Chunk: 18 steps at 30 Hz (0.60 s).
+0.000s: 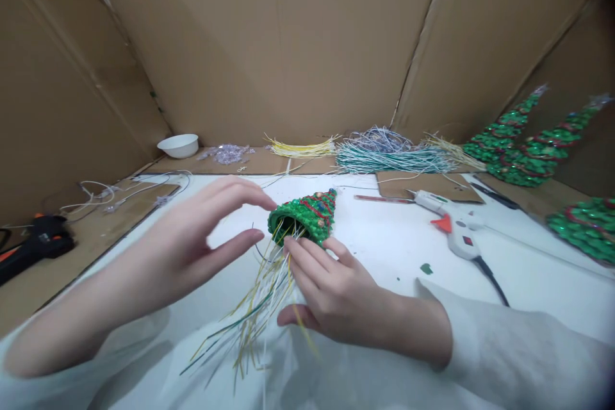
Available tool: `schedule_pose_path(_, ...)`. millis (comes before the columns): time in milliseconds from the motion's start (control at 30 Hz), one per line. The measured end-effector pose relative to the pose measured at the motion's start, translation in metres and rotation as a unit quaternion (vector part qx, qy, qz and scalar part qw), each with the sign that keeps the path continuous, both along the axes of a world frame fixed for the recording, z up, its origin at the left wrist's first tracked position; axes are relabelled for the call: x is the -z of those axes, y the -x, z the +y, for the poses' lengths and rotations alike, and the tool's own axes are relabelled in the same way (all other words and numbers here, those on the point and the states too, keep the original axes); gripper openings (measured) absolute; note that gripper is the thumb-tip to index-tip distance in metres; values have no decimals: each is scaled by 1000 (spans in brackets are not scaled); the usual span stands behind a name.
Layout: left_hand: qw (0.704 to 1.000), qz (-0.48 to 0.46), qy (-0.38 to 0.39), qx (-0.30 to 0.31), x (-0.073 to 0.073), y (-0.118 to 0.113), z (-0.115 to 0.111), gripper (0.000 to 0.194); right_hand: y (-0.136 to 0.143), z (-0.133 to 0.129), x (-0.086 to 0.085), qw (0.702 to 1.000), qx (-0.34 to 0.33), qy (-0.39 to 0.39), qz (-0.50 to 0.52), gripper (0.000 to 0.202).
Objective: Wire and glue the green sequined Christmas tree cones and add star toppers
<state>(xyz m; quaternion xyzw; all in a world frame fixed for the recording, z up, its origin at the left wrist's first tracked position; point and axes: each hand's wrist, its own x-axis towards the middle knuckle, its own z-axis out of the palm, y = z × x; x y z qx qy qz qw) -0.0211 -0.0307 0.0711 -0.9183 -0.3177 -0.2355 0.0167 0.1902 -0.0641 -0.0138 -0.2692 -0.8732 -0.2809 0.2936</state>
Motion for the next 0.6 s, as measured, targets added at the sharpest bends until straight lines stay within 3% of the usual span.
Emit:
schedule_pose_path(167,982,56,-173,57,33,-28,30,35,3,0,3,1000,8,-10,-9,66)
schedule_pose_path(267,963,71,-239,99,50,-40,40,31,4,1,6,1000,6,-17,7,68)
schedule_pose_path(600,925,4,-352,141,66,-46,56,31,5,0,14,999,2,-25,22,71)
